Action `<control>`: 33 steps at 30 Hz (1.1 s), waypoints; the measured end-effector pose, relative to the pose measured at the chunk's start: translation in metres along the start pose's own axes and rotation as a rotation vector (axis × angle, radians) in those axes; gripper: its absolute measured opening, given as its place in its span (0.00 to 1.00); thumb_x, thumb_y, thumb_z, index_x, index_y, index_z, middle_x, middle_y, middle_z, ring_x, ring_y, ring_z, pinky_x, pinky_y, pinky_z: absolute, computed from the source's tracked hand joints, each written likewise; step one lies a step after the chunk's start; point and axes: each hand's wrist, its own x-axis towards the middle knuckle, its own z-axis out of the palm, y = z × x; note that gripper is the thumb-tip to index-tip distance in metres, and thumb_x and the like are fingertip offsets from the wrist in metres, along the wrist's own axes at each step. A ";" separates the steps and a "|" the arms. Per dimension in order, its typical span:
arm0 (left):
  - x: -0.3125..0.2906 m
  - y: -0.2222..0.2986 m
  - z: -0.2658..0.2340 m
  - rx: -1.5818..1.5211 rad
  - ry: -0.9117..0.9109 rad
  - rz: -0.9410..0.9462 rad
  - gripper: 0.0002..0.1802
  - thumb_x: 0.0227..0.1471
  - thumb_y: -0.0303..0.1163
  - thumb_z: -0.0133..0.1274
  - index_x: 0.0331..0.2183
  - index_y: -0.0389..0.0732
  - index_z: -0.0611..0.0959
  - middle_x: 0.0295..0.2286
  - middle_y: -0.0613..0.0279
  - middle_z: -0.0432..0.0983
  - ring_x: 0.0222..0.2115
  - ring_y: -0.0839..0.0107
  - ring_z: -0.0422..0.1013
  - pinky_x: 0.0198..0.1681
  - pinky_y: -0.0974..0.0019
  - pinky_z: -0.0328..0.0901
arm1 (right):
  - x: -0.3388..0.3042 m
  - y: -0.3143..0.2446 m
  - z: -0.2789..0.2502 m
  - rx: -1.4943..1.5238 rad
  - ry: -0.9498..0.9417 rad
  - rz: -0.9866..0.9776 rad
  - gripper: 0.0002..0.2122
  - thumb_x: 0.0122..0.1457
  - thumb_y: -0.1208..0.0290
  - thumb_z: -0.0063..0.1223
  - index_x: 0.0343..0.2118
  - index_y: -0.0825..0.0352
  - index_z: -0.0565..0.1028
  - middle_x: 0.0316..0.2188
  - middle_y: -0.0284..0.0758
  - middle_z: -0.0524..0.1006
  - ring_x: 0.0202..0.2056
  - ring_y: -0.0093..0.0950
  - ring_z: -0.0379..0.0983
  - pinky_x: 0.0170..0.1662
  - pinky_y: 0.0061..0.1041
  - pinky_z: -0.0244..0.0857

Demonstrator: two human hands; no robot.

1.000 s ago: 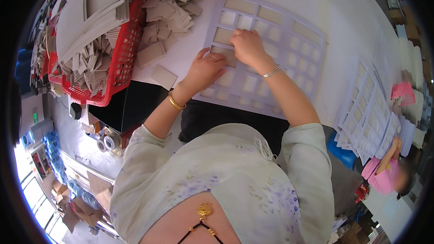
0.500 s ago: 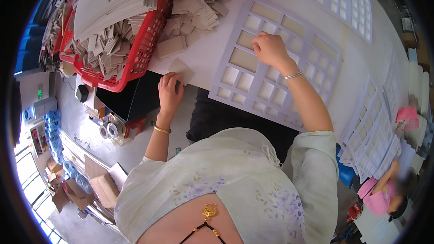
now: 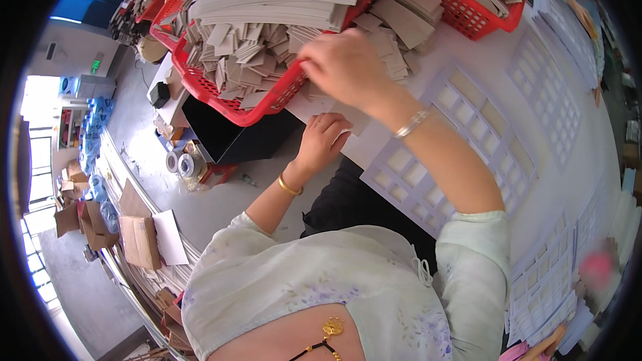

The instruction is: Placing small rectangular cardboard pieces into designated slots of a plastic tray.

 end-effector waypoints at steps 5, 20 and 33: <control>0.027 -0.003 -0.093 0.195 0.454 0.122 0.13 0.36 0.22 0.59 0.30 0.45 0.80 0.25 0.65 0.73 0.27 0.64 0.70 0.31 0.60 0.61 | 0.050 -0.007 0.076 -0.053 -0.187 0.127 0.06 0.50 0.67 0.57 0.26 0.62 0.75 0.25 0.32 0.77 0.31 0.32 0.74 0.37 0.33 0.65; 0.065 -0.080 -0.181 0.205 -0.582 -0.317 0.14 0.39 0.34 0.61 0.34 0.46 0.82 0.28 0.61 0.78 0.32 0.58 0.73 0.34 0.59 0.67 | 0.046 -0.003 0.102 0.226 0.091 0.208 0.06 0.46 0.72 0.53 0.23 0.66 0.68 0.25 0.38 0.74 0.26 0.39 0.72 0.28 0.36 0.66; 0.059 -0.067 -0.179 0.057 -0.311 -0.450 0.10 0.47 0.27 0.56 0.34 0.35 0.80 0.25 0.55 0.78 0.28 0.67 0.76 0.33 0.69 0.69 | 0.039 0.006 0.085 0.604 0.484 0.298 0.13 0.51 0.81 0.47 0.42 0.69 0.71 0.26 0.38 0.73 0.22 0.28 0.72 0.28 0.25 0.67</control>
